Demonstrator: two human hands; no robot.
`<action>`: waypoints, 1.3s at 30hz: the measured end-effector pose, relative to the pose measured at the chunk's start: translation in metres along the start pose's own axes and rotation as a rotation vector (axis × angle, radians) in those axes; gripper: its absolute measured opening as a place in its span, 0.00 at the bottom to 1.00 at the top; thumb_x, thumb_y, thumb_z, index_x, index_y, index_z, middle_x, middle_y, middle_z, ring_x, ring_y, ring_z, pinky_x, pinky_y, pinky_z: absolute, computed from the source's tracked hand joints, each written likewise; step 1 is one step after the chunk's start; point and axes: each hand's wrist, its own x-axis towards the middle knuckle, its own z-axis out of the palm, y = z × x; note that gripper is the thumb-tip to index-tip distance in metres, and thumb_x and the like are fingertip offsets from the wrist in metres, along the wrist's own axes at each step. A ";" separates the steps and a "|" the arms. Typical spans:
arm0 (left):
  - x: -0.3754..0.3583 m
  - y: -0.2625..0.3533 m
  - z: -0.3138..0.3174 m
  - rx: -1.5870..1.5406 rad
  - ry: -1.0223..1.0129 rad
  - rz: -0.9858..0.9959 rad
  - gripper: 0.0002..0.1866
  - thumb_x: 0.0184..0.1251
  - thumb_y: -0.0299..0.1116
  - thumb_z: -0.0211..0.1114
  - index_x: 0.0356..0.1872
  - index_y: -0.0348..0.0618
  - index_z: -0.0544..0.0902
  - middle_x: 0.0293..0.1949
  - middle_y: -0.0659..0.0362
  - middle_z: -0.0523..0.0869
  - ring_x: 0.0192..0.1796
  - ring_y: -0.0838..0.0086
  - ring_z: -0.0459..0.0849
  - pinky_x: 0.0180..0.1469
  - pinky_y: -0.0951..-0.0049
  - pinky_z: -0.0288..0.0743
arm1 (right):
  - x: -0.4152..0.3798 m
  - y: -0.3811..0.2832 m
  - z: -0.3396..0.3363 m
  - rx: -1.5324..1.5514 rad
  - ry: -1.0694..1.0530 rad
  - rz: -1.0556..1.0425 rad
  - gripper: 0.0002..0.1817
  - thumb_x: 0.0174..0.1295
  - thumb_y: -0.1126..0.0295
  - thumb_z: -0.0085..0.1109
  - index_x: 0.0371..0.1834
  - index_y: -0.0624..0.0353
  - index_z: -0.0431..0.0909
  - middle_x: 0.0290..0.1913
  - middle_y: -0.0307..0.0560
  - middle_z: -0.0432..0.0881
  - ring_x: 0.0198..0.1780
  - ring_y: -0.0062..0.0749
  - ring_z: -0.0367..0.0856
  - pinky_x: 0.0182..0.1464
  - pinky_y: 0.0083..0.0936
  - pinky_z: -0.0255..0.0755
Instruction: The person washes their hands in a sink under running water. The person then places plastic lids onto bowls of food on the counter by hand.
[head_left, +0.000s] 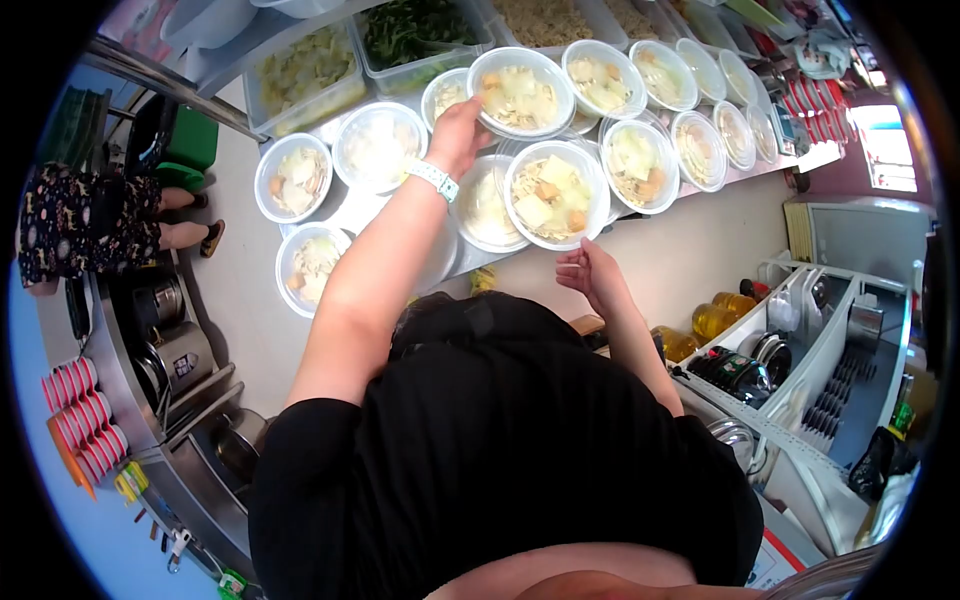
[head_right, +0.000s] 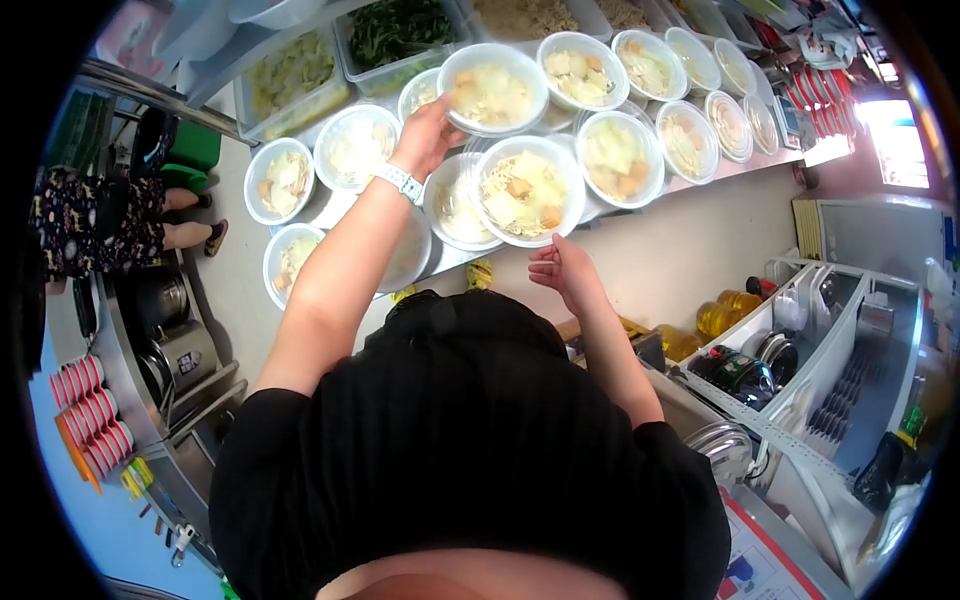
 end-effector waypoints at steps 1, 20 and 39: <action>-0.002 0.001 0.002 -0.023 0.002 0.013 0.14 0.74 0.42 0.56 0.49 0.42 0.77 0.42 0.60 0.82 0.42 0.76 0.79 0.45 0.74 0.74 | 0.004 -0.001 0.001 0.009 0.066 -0.029 0.21 0.74 0.53 0.41 0.44 0.64 0.72 0.40 0.49 0.78 0.40 0.36 0.80 0.46 0.34 0.79; -0.059 -0.008 -0.009 -0.359 -0.030 0.143 0.10 0.74 0.35 0.57 0.45 0.38 0.75 0.45 0.55 0.82 0.49 0.69 0.82 0.54 0.63 0.80 | 0.019 -0.031 0.010 -0.325 0.304 -0.208 0.33 0.69 0.50 0.51 0.67 0.58 0.51 0.56 0.50 0.72 0.45 0.31 0.77 0.37 0.30 0.82; -0.112 -0.014 -0.058 -0.553 0.101 0.309 0.07 0.74 0.32 0.57 0.46 0.41 0.74 0.46 0.57 0.83 0.51 0.71 0.81 0.57 0.61 0.76 | 0.026 -0.036 0.088 -1.523 0.561 -0.874 0.34 0.59 0.53 0.63 0.70 0.40 0.66 0.66 0.62 0.66 0.69 0.54 0.61 0.68 0.54 0.48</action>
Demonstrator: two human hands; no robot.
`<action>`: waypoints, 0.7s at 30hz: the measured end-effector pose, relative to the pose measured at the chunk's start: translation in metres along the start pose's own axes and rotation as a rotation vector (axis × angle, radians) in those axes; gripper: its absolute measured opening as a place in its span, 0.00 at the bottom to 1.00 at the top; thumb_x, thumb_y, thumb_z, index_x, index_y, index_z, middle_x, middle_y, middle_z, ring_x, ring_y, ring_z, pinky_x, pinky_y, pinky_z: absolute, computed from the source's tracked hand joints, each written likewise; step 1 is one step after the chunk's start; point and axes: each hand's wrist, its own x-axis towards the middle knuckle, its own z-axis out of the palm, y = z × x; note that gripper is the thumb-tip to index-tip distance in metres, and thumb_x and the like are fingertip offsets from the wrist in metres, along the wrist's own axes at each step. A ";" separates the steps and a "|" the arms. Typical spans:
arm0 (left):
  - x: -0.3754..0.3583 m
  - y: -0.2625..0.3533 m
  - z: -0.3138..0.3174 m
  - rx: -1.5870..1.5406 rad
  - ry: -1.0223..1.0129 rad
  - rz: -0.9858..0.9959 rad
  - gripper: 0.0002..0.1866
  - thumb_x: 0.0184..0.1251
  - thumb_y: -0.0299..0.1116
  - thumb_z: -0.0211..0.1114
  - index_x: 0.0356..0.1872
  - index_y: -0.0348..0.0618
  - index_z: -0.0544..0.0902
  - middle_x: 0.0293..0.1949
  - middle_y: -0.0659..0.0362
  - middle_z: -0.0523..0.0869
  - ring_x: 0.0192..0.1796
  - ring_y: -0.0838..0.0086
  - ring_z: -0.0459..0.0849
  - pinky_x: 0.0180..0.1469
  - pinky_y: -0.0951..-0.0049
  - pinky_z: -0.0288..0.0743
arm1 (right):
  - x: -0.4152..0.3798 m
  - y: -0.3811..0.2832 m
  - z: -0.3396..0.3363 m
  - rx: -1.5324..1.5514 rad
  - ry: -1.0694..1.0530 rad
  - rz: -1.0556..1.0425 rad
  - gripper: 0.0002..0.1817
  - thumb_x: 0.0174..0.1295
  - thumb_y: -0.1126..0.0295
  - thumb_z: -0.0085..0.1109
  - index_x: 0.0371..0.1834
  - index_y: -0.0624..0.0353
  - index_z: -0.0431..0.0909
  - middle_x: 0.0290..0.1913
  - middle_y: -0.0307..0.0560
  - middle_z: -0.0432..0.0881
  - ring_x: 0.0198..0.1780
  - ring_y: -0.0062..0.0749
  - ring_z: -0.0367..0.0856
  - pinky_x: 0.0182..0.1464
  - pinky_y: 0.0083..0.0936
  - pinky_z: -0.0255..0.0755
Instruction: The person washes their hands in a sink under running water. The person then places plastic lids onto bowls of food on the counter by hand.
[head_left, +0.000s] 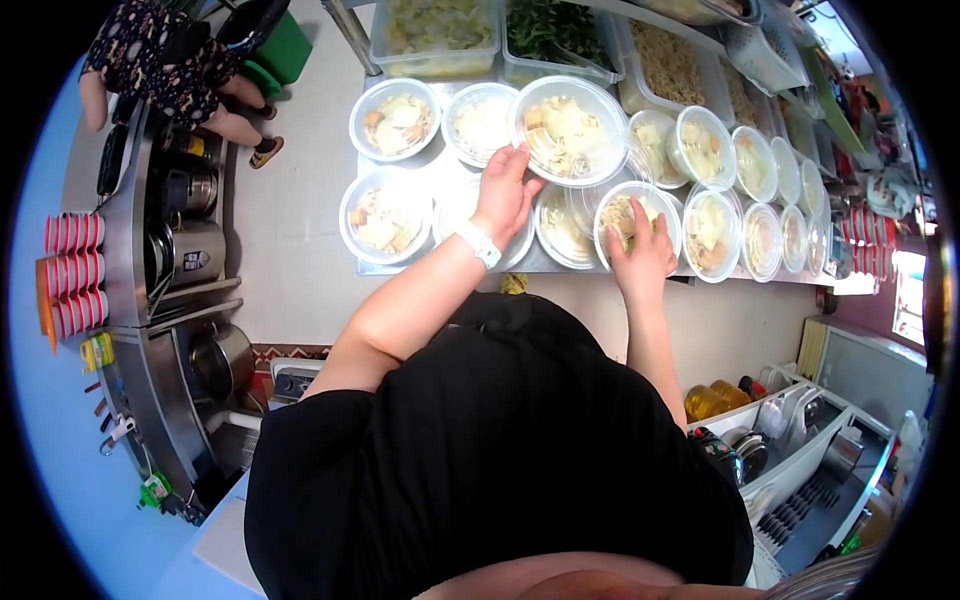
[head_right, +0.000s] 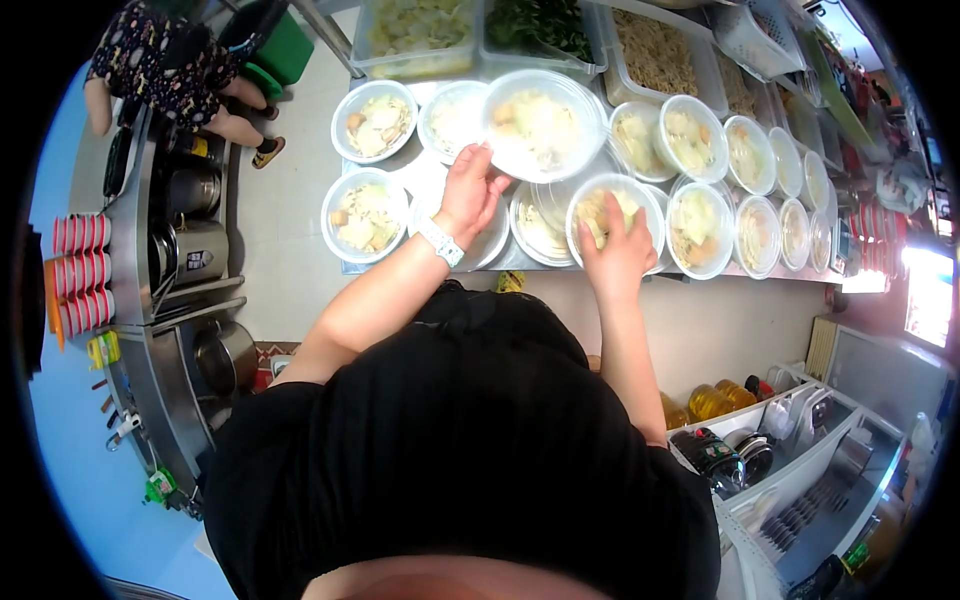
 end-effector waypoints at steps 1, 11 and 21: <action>0.002 0.005 -0.004 -0.002 0.002 0.001 0.07 0.74 0.32 0.57 0.46 0.41 0.74 0.46 0.57 0.83 0.51 0.71 0.81 0.57 0.61 0.76 | 0.001 0.000 0.001 0.008 -0.003 0.011 0.33 0.58 0.53 0.63 0.69 0.39 0.67 0.64 0.59 0.69 0.68 0.51 0.63 0.67 0.54 0.48; 0.008 0.085 -0.062 0.101 0.111 0.179 0.08 0.75 0.34 0.56 0.46 0.41 0.75 0.48 0.56 0.82 0.49 0.70 0.82 0.54 0.66 0.80 | 0.017 -0.008 -0.001 0.676 0.033 0.113 0.26 0.61 0.67 0.63 0.64 0.51 0.70 0.35 0.40 0.77 0.39 0.29 0.77 0.48 0.26 0.69; 0.022 0.130 -0.081 0.156 0.292 0.218 0.11 0.77 0.32 0.52 0.49 0.34 0.74 0.48 0.52 0.80 0.51 0.69 0.81 0.56 0.69 0.79 | -0.001 -0.034 -0.015 1.894 -0.047 0.290 0.28 0.72 0.75 0.46 0.74 0.56 0.52 0.48 0.44 0.76 0.39 0.23 0.74 0.45 0.20 0.71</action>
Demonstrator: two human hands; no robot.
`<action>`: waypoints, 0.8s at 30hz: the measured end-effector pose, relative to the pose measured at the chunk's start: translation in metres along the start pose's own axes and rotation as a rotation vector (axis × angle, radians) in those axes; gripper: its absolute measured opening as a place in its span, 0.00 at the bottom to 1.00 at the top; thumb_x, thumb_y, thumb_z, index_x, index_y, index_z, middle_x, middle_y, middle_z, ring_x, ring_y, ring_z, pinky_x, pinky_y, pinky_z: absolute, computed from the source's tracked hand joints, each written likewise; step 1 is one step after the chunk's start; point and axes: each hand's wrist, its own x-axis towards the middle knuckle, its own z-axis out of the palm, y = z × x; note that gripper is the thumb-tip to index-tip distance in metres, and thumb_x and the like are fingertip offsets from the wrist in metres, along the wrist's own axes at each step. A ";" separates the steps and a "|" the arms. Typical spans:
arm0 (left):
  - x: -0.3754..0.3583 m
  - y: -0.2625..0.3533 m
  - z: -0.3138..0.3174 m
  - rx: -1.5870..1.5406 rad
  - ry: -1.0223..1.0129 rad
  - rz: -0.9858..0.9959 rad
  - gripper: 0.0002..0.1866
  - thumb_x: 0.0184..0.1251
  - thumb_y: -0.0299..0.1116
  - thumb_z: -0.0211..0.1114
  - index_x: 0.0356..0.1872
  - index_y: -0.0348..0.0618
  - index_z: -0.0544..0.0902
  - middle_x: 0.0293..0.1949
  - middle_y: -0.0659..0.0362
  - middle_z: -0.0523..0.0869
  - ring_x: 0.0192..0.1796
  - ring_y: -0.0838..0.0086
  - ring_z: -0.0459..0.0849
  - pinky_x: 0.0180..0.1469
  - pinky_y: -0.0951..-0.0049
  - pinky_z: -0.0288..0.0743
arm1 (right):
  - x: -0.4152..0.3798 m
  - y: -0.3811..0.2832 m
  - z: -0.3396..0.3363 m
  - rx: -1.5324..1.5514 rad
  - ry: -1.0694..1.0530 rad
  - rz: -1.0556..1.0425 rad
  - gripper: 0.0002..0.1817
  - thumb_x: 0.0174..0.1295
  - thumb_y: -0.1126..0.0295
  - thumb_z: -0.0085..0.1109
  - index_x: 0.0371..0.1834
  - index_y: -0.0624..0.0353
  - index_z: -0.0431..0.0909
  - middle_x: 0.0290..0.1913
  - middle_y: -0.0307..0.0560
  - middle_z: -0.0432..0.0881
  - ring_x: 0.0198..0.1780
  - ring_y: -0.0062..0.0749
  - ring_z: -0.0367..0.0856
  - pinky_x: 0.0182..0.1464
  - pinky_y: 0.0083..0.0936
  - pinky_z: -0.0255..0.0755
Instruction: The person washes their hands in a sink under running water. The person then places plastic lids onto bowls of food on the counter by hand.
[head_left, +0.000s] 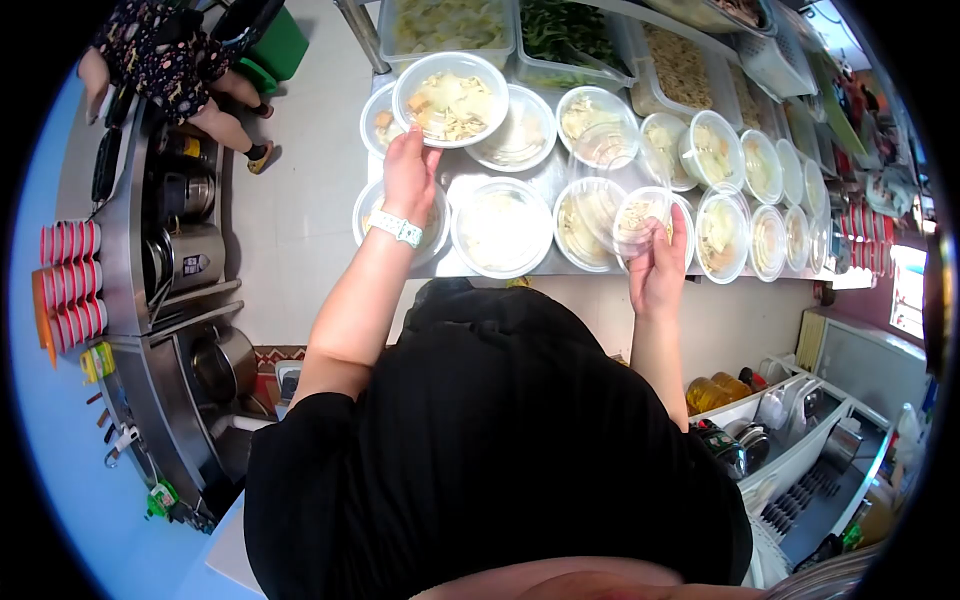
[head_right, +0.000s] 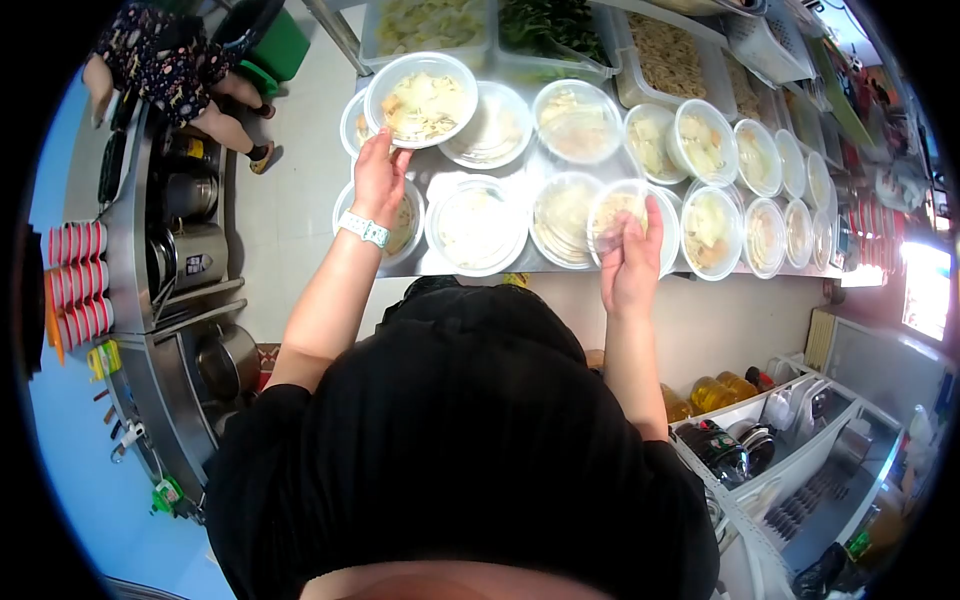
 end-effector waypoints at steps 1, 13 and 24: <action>0.001 0.000 0.000 0.021 -0.008 -0.005 0.12 0.77 0.32 0.52 0.50 0.33 0.74 0.49 0.52 0.80 0.51 0.70 0.81 0.56 0.70 0.79 | -0.001 0.003 0.003 -0.002 -0.002 0.001 0.28 0.72 0.75 0.46 0.74 0.56 0.52 0.48 0.44 0.76 0.39 0.23 0.74 0.45 0.20 0.71; -0.005 0.017 -0.017 0.213 -0.031 -0.182 0.15 0.76 0.38 0.54 0.54 0.37 0.74 0.48 0.59 0.78 0.47 0.75 0.77 0.52 0.75 0.76 | -0.024 0.015 0.048 0.208 0.077 0.371 0.24 0.74 0.72 0.44 0.72 0.54 0.58 0.54 0.40 0.77 0.49 0.28 0.78 0.54 0.27 0.74; -0.080 -0.079 0.049 0.979 -0.889 -0.151 0.25 0.73 0.40 0.59 0.66 0.37 0.70 0.51 0.59 0.80 0.41 0.79 0.81 0.46 0.76 0.77 | -0.035 -0.004 -0.077 -0.374 0.422 -0.100 0.24 0.73 0.71 0.47 0.69 0.65 0.58 0.38 0.37 0.74 0.33 0.16 0.73 0.36 0.16 0.74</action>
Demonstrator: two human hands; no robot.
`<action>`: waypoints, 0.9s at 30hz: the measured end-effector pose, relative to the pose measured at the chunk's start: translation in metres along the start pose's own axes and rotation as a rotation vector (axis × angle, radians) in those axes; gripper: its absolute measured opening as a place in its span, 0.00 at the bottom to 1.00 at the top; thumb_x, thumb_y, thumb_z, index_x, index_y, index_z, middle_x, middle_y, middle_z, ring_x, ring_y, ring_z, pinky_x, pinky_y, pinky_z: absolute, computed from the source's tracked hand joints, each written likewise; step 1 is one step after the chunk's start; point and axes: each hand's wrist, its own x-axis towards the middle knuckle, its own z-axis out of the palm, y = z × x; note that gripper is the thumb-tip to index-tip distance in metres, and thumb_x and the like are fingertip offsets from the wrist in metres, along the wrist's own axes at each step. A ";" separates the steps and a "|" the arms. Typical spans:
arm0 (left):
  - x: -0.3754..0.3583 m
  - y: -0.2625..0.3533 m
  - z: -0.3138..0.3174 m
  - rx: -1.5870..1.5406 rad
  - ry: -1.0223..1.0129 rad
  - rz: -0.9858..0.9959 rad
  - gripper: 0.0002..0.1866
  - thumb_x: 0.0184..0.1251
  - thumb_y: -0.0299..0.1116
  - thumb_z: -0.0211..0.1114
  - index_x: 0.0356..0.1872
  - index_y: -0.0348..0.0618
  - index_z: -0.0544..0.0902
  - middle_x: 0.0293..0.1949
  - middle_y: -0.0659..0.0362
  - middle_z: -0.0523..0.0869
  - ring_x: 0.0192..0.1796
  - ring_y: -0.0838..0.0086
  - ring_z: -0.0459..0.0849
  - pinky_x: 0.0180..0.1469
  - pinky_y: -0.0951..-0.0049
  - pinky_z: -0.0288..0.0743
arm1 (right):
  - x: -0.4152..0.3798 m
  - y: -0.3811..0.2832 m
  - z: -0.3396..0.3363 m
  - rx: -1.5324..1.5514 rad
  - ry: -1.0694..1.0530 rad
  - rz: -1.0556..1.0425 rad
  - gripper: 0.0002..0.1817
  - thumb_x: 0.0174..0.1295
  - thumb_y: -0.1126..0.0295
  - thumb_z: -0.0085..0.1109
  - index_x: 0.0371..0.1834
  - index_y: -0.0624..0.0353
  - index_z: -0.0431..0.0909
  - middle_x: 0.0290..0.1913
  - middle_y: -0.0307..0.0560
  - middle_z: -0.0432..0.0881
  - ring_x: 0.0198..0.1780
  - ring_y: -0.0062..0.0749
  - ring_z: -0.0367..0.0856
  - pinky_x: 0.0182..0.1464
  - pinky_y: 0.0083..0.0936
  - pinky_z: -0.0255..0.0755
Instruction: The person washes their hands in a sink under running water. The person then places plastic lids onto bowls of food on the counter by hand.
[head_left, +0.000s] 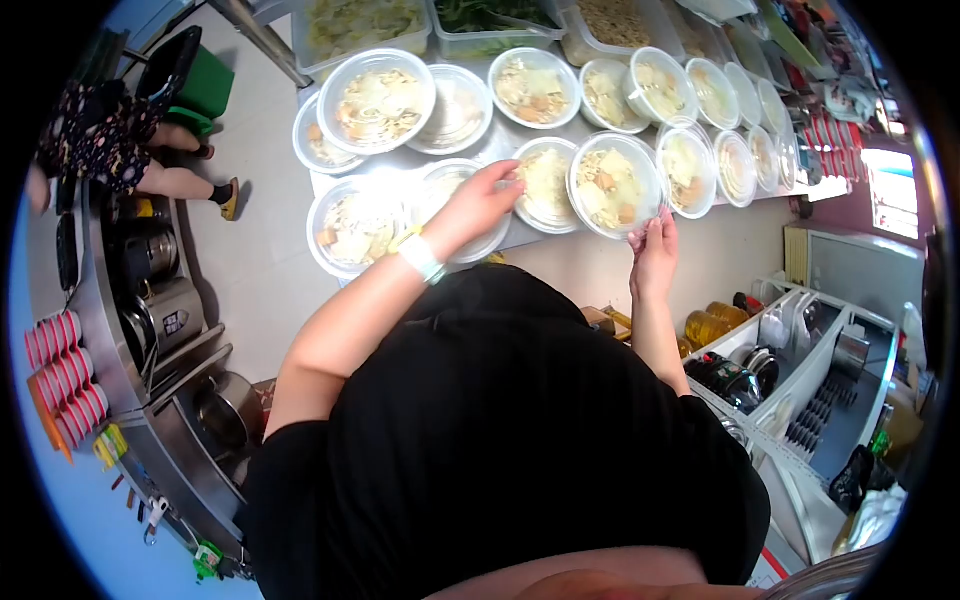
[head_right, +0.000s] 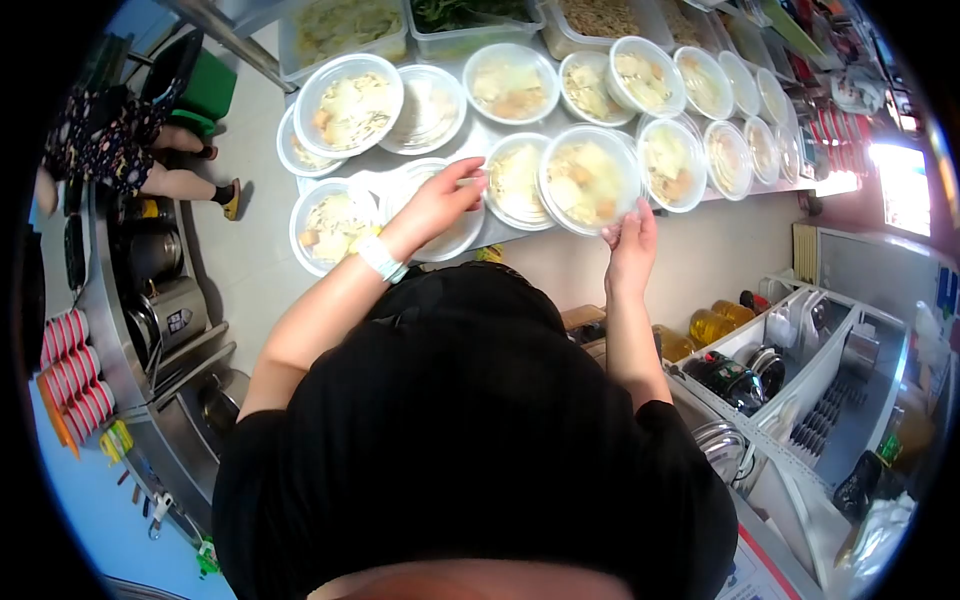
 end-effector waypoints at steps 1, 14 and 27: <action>0.020 -0.012 0.016 0.071 -0.015 0.066 0.27 0.73 0.41 0.59 0.67 0.36 0.68 0.51 0.58 0.80 0.39 0.78 0.82 0.44 0.76 0.78 | 0.005 0.002 -0.008 -0.002 0.004 -0.006 0.24 0.73 0.71 0.47 0.69 0.65 0.58 0.38 0.37 0.74 0.33 0.16 0.73 0.36 0.16 0.74; 0.077 0.005 0.072 0.221 0.158 0.114 0.16 0.69 0.44 0.60 0.36 0.38 0.77 0.30 0.48 0.83 0.34 0.54 0.82 0.39 0.59 0.74 | 0.045 0.035 -0.020 -0.067 0.128 0.169 0.18 0.73 0.61 0.50 0.54 0.66 0.69 0.42 0.46 0.81 0.37 0.24 0.79 0.38 0.22 0.75; 0.052 0.009 -0.025 -0.341 0.446 0.034 0.12 0.75 0.40 0.55 0.42 0.42 0.78 0.35 0.63 0.82 0.36 0.82 0.78 0.41 0.79 0.75 | 0.087 0.037 0.111 0.337 -0.396 0.227 0.18 0.77 0.65 0.41 0.59 0.68 0.67 0.60 0.55 0.75 0.62 0.37 0.75 0.66 0.34 0.68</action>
